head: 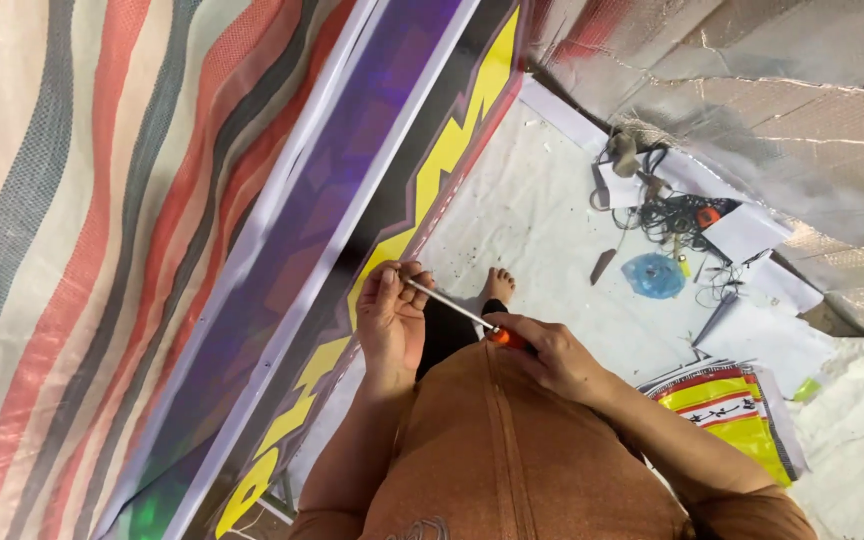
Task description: Installing and adjusting the spacing of LED light strips inside a white frame using a screwdriver to ensure correct placement.
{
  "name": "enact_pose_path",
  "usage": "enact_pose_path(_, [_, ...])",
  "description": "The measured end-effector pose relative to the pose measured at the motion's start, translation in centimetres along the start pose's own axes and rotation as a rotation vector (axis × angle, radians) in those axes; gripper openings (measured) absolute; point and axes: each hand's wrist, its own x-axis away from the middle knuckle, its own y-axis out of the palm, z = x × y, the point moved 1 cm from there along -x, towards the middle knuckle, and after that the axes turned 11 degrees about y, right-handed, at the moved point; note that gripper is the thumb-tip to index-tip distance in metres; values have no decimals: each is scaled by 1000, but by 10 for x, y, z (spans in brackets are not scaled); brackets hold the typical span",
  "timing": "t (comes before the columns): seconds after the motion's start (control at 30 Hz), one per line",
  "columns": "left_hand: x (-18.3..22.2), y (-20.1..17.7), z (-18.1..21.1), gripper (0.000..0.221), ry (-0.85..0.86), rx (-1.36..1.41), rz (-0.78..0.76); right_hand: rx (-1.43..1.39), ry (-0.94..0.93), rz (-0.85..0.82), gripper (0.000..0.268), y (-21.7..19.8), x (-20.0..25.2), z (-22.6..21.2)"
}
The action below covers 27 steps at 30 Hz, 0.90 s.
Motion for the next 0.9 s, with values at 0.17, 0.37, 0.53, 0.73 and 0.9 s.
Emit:
enact_pose_path(0.17, [-11, 17, -17, 14, -19, -11, -90, -76, 47, 23, 47, -22, -4, 6])
enact_pose_path(0.37, [-32, 57, -46, 11, -35, -16, -179, -207, 116, 49, 46, -49, -11, 25])
enact_pose_path(0.53, [-65, 97, -72, 11, -89, 40, -184, -142, 153, 82, 48, -79, -35, 30])
enact_pose_path(0.73, [-112, 141, -76, 13, -162, 126, -160, -94, 202, 74, 49, -121, -86, 23])
enact_pose_path(0.9, [-159, 153, -81, 18, -170, 116, -205, -149, 232, 70, 47, -145, -130, 11])
